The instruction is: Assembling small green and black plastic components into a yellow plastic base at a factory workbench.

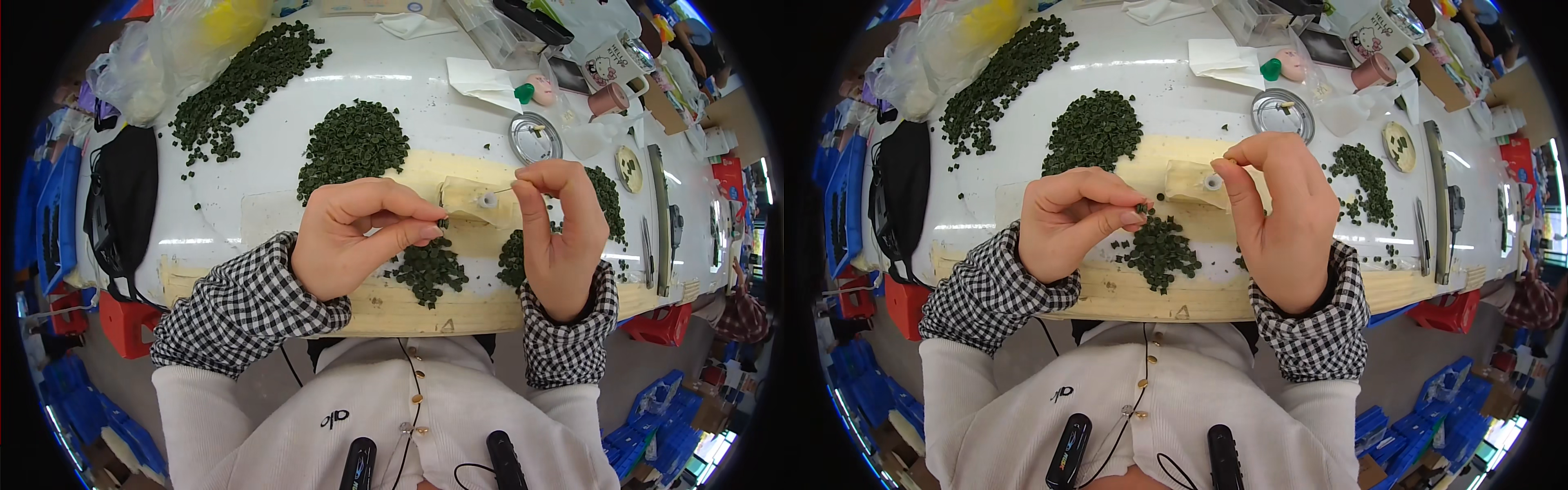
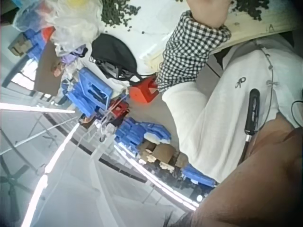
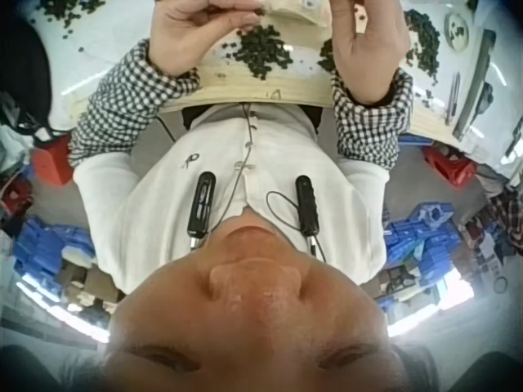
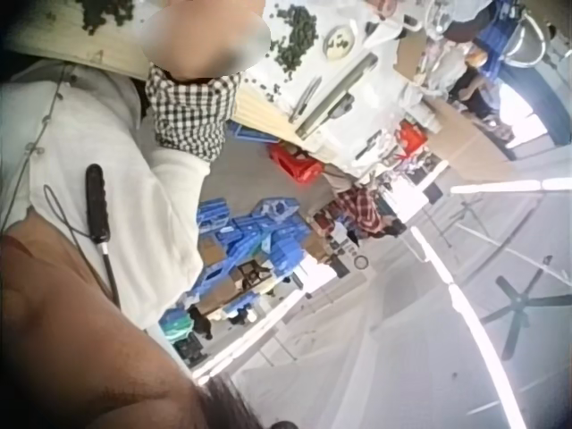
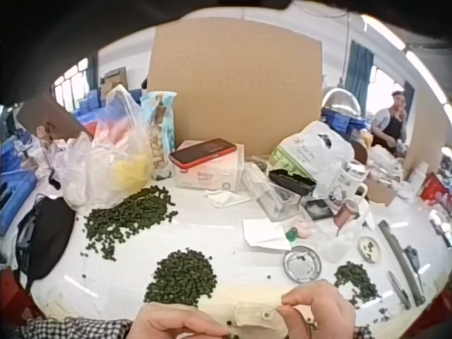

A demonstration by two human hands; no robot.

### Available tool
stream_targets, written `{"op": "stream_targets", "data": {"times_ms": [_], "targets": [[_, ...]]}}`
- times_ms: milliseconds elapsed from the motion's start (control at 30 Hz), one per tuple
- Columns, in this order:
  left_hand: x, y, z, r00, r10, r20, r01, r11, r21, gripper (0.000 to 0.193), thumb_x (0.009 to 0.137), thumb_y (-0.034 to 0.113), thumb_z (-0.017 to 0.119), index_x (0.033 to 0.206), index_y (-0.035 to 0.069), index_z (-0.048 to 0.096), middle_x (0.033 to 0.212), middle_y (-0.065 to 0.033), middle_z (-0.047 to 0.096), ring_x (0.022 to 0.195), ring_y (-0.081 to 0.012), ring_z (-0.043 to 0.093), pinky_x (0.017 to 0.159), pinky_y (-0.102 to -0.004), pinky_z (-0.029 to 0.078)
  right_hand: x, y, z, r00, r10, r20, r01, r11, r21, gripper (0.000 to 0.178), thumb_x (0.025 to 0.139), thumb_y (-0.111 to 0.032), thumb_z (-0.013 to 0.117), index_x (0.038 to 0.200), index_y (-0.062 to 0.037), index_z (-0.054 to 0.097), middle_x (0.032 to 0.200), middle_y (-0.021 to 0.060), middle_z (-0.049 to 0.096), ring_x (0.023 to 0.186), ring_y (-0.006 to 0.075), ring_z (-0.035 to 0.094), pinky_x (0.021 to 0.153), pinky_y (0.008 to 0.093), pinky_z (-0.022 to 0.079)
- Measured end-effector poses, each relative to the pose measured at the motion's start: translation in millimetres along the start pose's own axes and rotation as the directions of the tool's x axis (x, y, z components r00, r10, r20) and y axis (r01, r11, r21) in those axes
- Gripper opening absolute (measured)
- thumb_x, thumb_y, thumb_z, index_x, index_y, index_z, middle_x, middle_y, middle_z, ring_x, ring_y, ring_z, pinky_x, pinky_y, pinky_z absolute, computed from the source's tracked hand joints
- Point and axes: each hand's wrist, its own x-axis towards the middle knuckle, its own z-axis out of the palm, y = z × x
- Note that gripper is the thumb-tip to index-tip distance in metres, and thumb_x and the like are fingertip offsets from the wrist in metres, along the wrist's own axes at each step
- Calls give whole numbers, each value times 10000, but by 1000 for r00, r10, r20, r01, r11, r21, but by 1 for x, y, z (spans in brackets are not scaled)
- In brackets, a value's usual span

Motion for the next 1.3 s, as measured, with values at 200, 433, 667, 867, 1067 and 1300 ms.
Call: {"op": "stream_targets", "data": {"times_ms": [200, 433, 667, 867, 1067, 1300], "targets": [[0, 0, 0, 1000, 3, -12, -3, 1000, -13, 174, 873, -80, 598, 1039, -50, 645, 972, -136, 654, 880, -162, 654, 805, -269, 551, -3, 1, 2, 991, 4, 136, 13, 992, -128, 162, 766, -15, 701, 897, -16, 606, 870, 104, 586, 791, 275, 554, 682, 351, 454], [-1, -3, -2, 999, 44, -30, -45, 998, -46, 194, 879, -57, 606, 1066, -37, 652, 972, -101, 648, 888, -129, 639, 813, -240, 528, -12, -32, -13, 968, 65, 242, -108, 979, 170, 315, 752, 43, 686, 1062, -13, 676, 883, 97, 608, 756, 232, 558, 657, 303, 457], [0, -3, -1, 999, 49, -23, -50, 997, -59, 192, 884, -51, 604, 1067, -28, 657, 962, -89, 644, 891, -123, 636, 810, -234, 525, -17, -31, 0, 951, 15, 308, -123, 933, 337, 387, 786, 56, 651, 1168, -4, 645, 925, 106, 614, 768, 217, 563, 674, 288, 466], [-1, -3, -3, 998, 63, -15, -64, 998, -23, 204, 881, -58, 598, 1072, -27, 661, 962, -96, 642, 871, -124, 636, 789, -230, 522, -18, -27, 2, 934, 17, 357, -180, 884, 431, 371, 824, 58, 625, 1190, 1, 632, 941, 108, 616, 772, 187, 580, 682, 257, 474], [-2, -4, -4, 997, 77, -7, -78, 996, -33, 209, 880, -79, 574, 1066, -33, 658, 979, -114, 645, 895, -147, 644, 812, -251, 532, -17, -23, 2, 923, -8, 386, -183, 870, 457, 367, 837, 54, 620, 1198, -11, 632, 945, 105, 618, 769, 176, 586, 684, 245, 476], [-3, -5, -5, 995, 102, -10, -102, 995, -23, 180, 880, -86, 573, 1032, -38, 656, 974, -126, 647, 886, -164, 650, 800, -265, 542, -17, -23, 4, 922, -13, 387, -182, 867, 463, 364, 841, 53, 619, 1199, -14, 633, 947, 104, 621, 769, 179, 591, 684, 249, 480]]}}
